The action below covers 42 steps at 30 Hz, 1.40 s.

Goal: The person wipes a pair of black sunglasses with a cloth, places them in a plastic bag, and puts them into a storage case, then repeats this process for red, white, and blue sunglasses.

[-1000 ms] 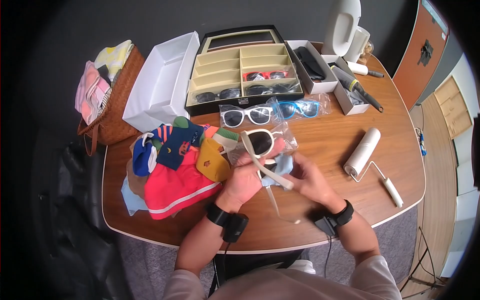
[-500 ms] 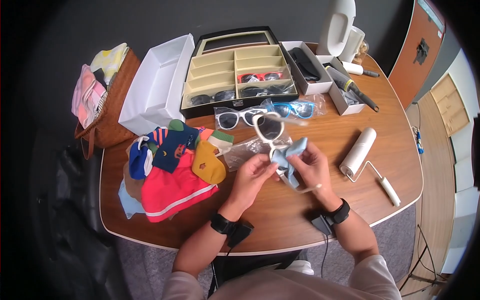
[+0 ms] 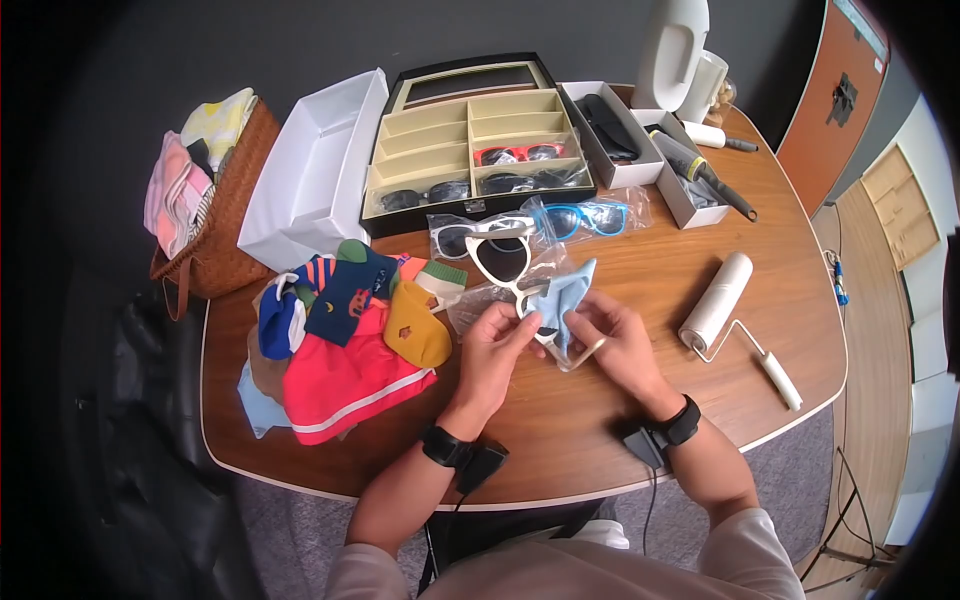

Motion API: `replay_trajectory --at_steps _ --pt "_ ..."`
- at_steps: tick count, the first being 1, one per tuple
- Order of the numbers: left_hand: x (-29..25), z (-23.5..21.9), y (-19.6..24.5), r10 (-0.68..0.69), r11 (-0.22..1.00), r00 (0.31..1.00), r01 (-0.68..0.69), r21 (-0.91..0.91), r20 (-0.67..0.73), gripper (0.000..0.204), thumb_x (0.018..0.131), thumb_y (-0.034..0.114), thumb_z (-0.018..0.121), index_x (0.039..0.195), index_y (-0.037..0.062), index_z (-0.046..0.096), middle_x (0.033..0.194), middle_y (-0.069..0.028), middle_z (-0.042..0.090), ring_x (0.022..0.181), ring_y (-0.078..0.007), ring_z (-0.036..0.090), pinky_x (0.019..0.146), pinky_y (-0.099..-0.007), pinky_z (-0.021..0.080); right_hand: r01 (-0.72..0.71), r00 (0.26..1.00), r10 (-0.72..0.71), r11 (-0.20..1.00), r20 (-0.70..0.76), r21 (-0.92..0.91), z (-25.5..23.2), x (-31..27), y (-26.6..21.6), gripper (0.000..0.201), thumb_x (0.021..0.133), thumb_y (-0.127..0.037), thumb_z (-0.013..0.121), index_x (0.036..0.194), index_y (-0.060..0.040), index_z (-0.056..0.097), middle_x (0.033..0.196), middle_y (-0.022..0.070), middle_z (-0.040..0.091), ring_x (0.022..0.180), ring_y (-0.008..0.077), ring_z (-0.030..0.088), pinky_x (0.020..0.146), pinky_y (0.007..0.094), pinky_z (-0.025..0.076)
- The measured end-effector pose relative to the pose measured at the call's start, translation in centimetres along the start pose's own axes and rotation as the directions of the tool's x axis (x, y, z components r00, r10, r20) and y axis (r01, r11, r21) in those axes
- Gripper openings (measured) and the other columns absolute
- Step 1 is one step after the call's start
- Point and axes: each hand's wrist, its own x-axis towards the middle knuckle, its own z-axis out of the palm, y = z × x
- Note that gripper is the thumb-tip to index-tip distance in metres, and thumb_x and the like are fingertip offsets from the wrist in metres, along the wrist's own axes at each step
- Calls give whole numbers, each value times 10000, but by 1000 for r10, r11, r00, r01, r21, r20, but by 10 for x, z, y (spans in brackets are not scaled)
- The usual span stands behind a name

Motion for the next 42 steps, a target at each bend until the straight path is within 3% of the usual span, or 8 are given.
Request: replay_trajectory --at_steps 4,8,13,16,22,25,37,42 --pt "0 -1 -1 5 1000 1000 -5 3 20 95 938 99 647 940 18 596 878 -45 656 713 -97 612 662 -240 509 -67 993 58 995 -105 -79 -12 7 11 251 972 -122 591 1174 27 609 918 14 662 703 56 569 637 224 482" --pt "-1 0 0 -8 996 1000 5 92 27 88 948 92 626 962 10 602 898 -46 655 738 -96 613 677 -246 514 129 943 -121 992 -310 6 -13 14 13 235 959 -162 624 1105 22 632 877 -2 655 753 52 571 702 208 478" --pt "-2 -2 -3 3 984 995 -20 175 96 138 969 109 591 1030 -11 619 922 -50 654 785 -102 620 704 -259 520 24 998 -26 999 -53 -39 -7 5 9 234 925 -168 685 1050 24 641 843 -3 656 707 28 559 604 196 456" --pt "-3 -1 -4 13 967 995 -39 252 104 169 979 129 582 1050 -20 619 914 -45 650 779 -102 623 720 -250 511 -42 999 40 997 -23 -72 -8 5 11 213 929 -136 662 1055 34 636 839 10 660 709 40 563 610 210 462" --pt "-3 -1 -5 -10 972 997 -9 234 82 190 988 139 577 1085 -24 594 934 -35 644 802 -89 621 742 -224 498 194 978 -199 977 -57 -83 1 2 10 258 940 -58 577 1183 30 579 856 41 667 729 78 583 643 241 483" --pt "-5 8 -4 112 950 990 -132 282 87 193 973 124 606 1090 -26 577 916 -23 636 803 -54 594 709 -190 473 42 999 -34 976 42 -215 -1 -2 8 274 948 -49 559 1214 18 565 930 58 676 799 89 607 695 245 496" --pt "-4 -2 -6 62 953 989 -98 288 133 188 962 63 594 1127 -25 574 995 -34 659 903 -58 601 784 -213 493 -25 995 41 986 -93 167 9 2 19 195 904 -57 672 1069 26 608 885 34 674 775 61 614 684 222 501" --pt "-8 3 -6 99 952 981 -143 272 167 187 960 11 560 1141 -35 557 1095 -58 648 1015 -87 597 860 -232 482 -13 995 -12 969 -100 -245 1 0 19 229 864 -130 730 999 24 628 793 38 657 700 63 559 636 239 477"
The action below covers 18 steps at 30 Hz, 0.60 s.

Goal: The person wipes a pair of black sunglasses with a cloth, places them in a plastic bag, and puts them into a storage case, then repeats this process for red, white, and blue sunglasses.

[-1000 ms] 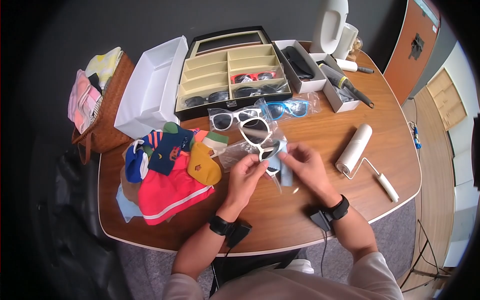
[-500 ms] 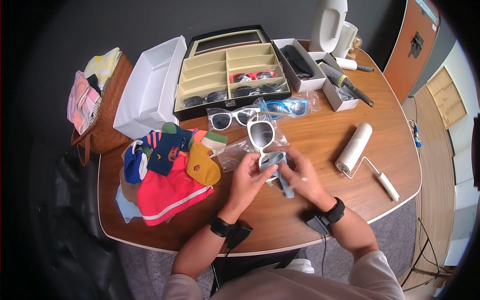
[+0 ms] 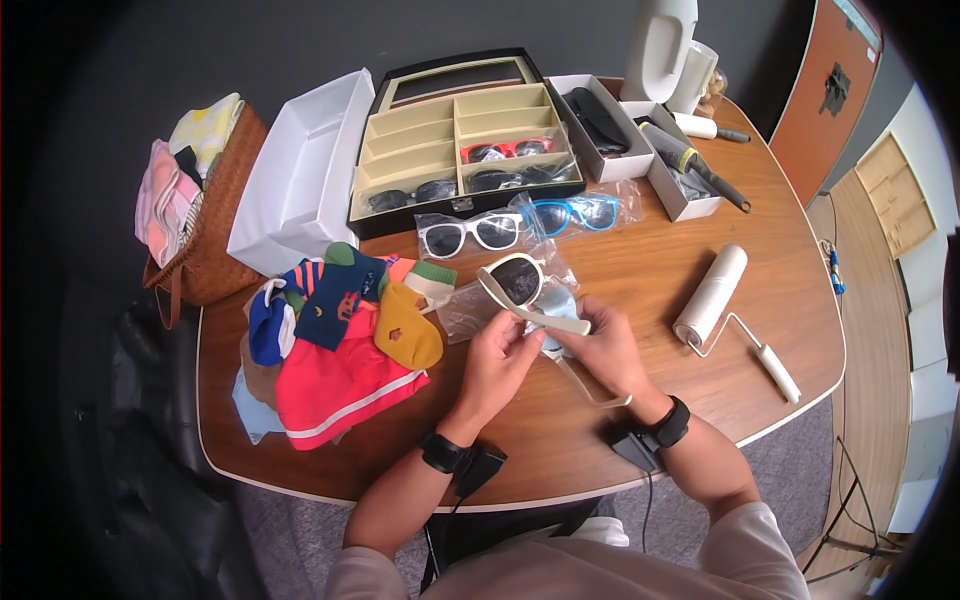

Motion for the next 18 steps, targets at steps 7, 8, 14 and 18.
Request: replay_trajectory --at_steps 7,8,14,18 --pt "4 -2 -11 11 999 999 -12 -51 -36 194 939 -28 567 1132 -31 556 1056 -54 654 960 -79 604 813 -229 487 87 995 -90 995 48 56 3 0 3 179 884 -102 681 999 22 623 818 77 650 723 111 547 673 307 477" --pt "4 -2 -12 7 1000 998 -8 -18 -68 181 937 -24 573 1118 -31 561 1033 -49 655 936 -72 604 791 -224 487 76 993 -78 997 85 25 2 0 1 176 887 -96 675 1010 20 625 830 84 651 734 119 553 687 310 479" --pt "4 2 -1 31 995 985 -15 94 -172 77 938 11 604 1004 -26 589 894 -16 656 805 -40 596 679 -202 474 99 980 -96 995 171 -7 1 -2 3 208 884 -78 670 1074 0 635 846 118 658 749 152 585 715 314 488" --pt "4 -4 -8 -39 997 988 48 54 -149 62 944 38 616 954 -19 592 850 -13 655 765 -40 592 653 -204 472 108 984 -109 994 143 13 3 1 12 180 893 -71 652 1054 9 645 797 123 667 707 148 593 672 320 492"
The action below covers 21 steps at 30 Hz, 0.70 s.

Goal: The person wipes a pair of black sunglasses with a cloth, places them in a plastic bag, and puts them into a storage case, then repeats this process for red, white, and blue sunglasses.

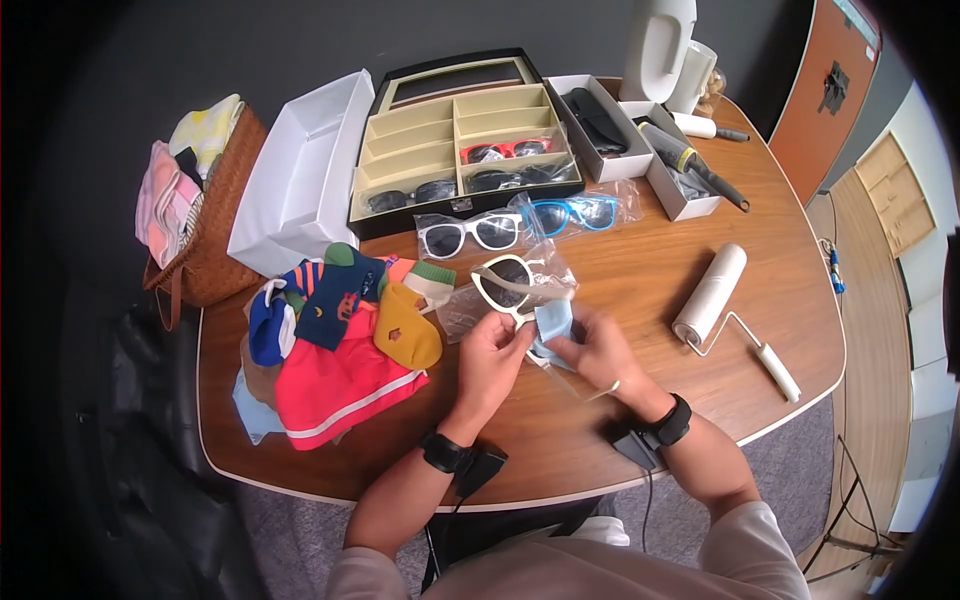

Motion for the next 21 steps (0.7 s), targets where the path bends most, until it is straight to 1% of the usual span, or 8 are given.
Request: replay_trajectory --at_steps 1,4,7,10,13,16,19,21 --pt "0 0 0 -19 1000 1000 19 4 10 66 945 45 617 945 -17 592 841 -12 654 758 -41 592 650 -206 474 10 1000 -10 1000 -4 -9 0 0 3 169 898 -72 644 1043 14 646 783 122 670 694 145 594 659 322 492" --pt "-1 -1 -1 -32 999 999 32 -4 41 90 953 61 614 964 -25 591 861 -23 656 769 -48 596 658 -209 479 -76 995 71 995 -65 -69 -2 -1 -5 160 915 -86 621 1020 32 643 766 125 676 675 131 595 639 321 492" --pt "0 2 1 4 1000 997 -2 -19 75 96 954 51 601 1003 -30 587 882 -29 655 792 -56 599 678 -217 486 -24 992 17 998 -123 -59 -1 0 5 166 929 -101 601 1013 38 637 754 120 665 671 130 586 632 319 487" --pt "1 0 -3 20 1000 996 -21 8 87 141 943 9 583 1077 -32 565 941 -43 655 850 -69 609 724 -230 496 -22 995 21 1000 -94 -12 -2 1 2 164 930 -96 599 1029 30 633 759 110 649 680 140 568 649 316 484" --pt "2 1 3 34 999 993 -33 -12 114 211 919 -46 569 1127 -28 539 994 -53 653 903 -80 616 766 -239 502 -85 995 84 996 -57 -15 -4 -1 -14 182 917 -74 613 1072 22 618 797 101 637 722 150 551 699 313 481" --pt "3 2 6 33 997 995 -27 -68 98 260 900 -85 563 1151 -28 525 1034 -61 650 937 -92 625 786 -244 506 -3 999 2 1000 -48 -17 -3 0 -9 223 889 -41 641 1103 13 604 843 99 636 769 152 546 746 314 476" --pt "3 0 4 24 997 996 -18 -74 91 270 889 -95 571 1148 -28 533 1007 -57 661 921 -100 636 794 -246 509 -15 999 15 1000 -33 -1 -3 0 -13 240 868 -18 661 1099 9 602 855 99 637 786 154 549 757 314 474" --pt "4 -4 2 -13 1000 995 13 0 102 255 889 -90 581 1134 -30 544 981 -52 670 905 -100 641 790 -248 511 -7 999 7 1000 -38 -4 -3 0 -13 235 865 -22 670 1088 8 604 849 89 639 772 149 549 747 312 477"
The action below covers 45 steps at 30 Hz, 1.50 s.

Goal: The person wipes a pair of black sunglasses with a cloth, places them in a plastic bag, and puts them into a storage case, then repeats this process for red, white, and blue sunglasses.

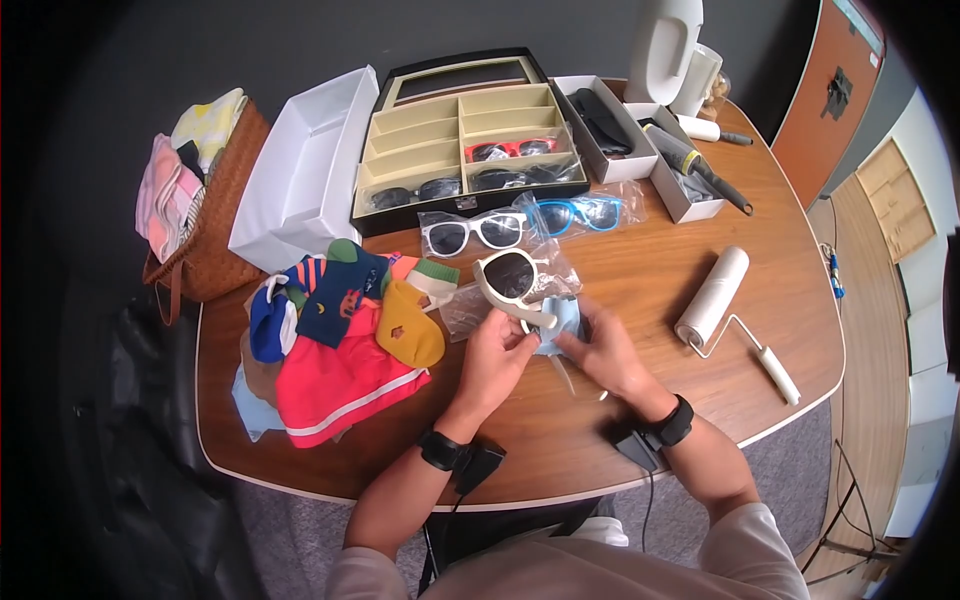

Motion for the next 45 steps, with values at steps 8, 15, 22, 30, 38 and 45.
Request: replay_trajectory --at_steps 8,15,22,30,38,45 --pt "0 2 0 -3 999 999 6 54 -46 60 927 -7 603 979 -37 593 862 -40 666 786 -75 633 689 -242 523 -16 999 17 999 -26 45 0 0 9 217 885 -71 683 1085 5 653 872 74 682 784 99 572 730 284 489" --pt "-2 4 1 -48 999 996 48 3 -69 80 947 31 601 907 -32 572 822 -30 641 750 -62 616 641 -226 521 -63 997 66 997 -44 54 2 -1 11 185 909 -103 663 1053 12 669 844 73 688 757 88 566 706 286 492" --pt "-2 2 1 1 997 1000 0 74 -12 113 919 -64 571 1013 -15 531 887 -38 644 833 -83 624 732 -215 490 8 999 -11 999 -50 -46 2 0 4 213 864 -50 677 1059 12 616 820 93 648 733 138 560 708 309 486" --pt "1 -2 -7 16 991 1000 -13 136 -21 163 890 -90 598 1020 -15 532 904 -46 647 846 -89 629 739 -216 497 3 1000 -3 997 -5 -77 -1 0 -2 278 829 -16 682 1092 1 594 857 137 635 791 199 589 758 333 483" --pt "-1 2 11 -118 993 991 117 -18 -63 101 938 17 608 1022 -32 580 947 -79 664 841 -128 652 774 -262 563 -7 992 9 1000 -126 22 4 -3 4 147 887 -55 661 1022 4 661 765 93 644 692 114 555 656 290 479" --pt "-5 2 22 94 989 993 -85 -123 70 383 974 232 602 1228 -48 544 1117 -166 636 1031 -200 628 853 -333 540 274 854 -349 932 -387 -235 -14 -3 -5 188 829 56 634 1003 2 680 851 88 675 741 173 602 689 286 485"
